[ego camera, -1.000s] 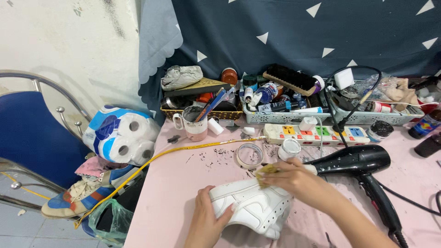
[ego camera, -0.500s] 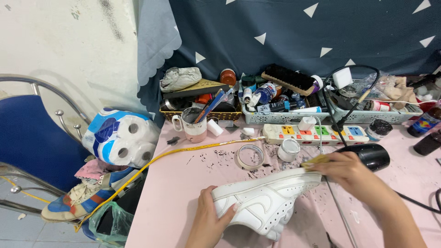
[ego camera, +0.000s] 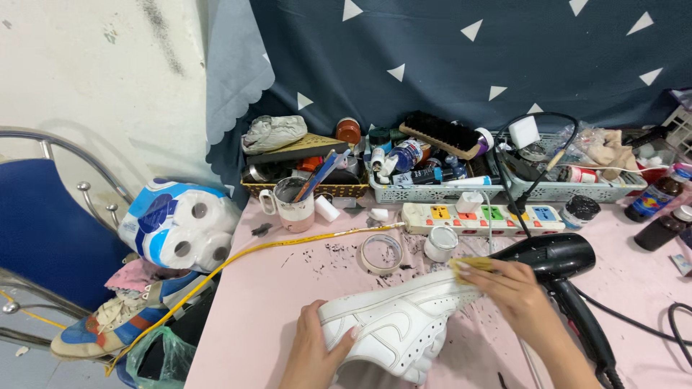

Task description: The person paints a white sneaker with a brush, applying white paint to the upper and sole. They use a hair dryer to dry the paint between applications and rotate the shoe to access different areas.

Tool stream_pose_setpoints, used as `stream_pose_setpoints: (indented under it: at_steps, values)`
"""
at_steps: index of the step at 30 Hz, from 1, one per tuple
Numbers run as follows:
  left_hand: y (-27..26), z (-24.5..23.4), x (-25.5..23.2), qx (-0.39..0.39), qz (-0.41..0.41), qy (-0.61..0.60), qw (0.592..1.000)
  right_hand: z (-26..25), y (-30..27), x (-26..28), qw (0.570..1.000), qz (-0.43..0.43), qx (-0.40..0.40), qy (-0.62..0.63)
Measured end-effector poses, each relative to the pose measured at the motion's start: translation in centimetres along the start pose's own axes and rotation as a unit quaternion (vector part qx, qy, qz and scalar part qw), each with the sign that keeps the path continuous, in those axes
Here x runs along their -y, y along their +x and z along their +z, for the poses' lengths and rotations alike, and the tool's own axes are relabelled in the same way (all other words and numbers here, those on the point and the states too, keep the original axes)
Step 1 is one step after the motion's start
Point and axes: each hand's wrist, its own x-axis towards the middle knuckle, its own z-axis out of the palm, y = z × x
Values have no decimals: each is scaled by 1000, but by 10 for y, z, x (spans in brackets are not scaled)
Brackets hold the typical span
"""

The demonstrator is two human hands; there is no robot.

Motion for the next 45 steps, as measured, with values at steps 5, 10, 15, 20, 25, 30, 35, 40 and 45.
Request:
stream_pose_setpoints:
  at_steps: [5, 10, 15, 20, 25, 30, 35, 40, 45]
  values:
    - [1, 2, 5, -6, 16, -7, 1000, -1, -42, -16, 992, 113, -51, -17]
    - [1, -5, 5, 6, 0, -17, 1000, 4, -39, -15, 969, 228, -88, 35]
    - [0, -11, 8, 12, -18, -18, 1000, 17, -12, 8, 973, 172, -118, 102]
    - [4, -9, 14, 7, -1, -2, 1000, 36, -11, 16, 993, 73, -94, 12]
    - [8, -4, 29, 8, 23, 13, 1000, 36, -35, -5, 976, 181, -123, -13]
    - [13, 1, 40, 1, 34, 18, 999, 37, -37, -9, 944, 282, -159, 70]
    - [13, 4, 45, -1, 39, 23, 999, 46, -21, 12, 974, 157, -146, 66]
    - [13, 2, 42, -4, 55, 18, 998, 52, -30, 22, 958, 209, -193, 35]
    - [10, -4, 28, -4, 42, 21, 999, 62, -49, 4, 901, 370, -180, 136]
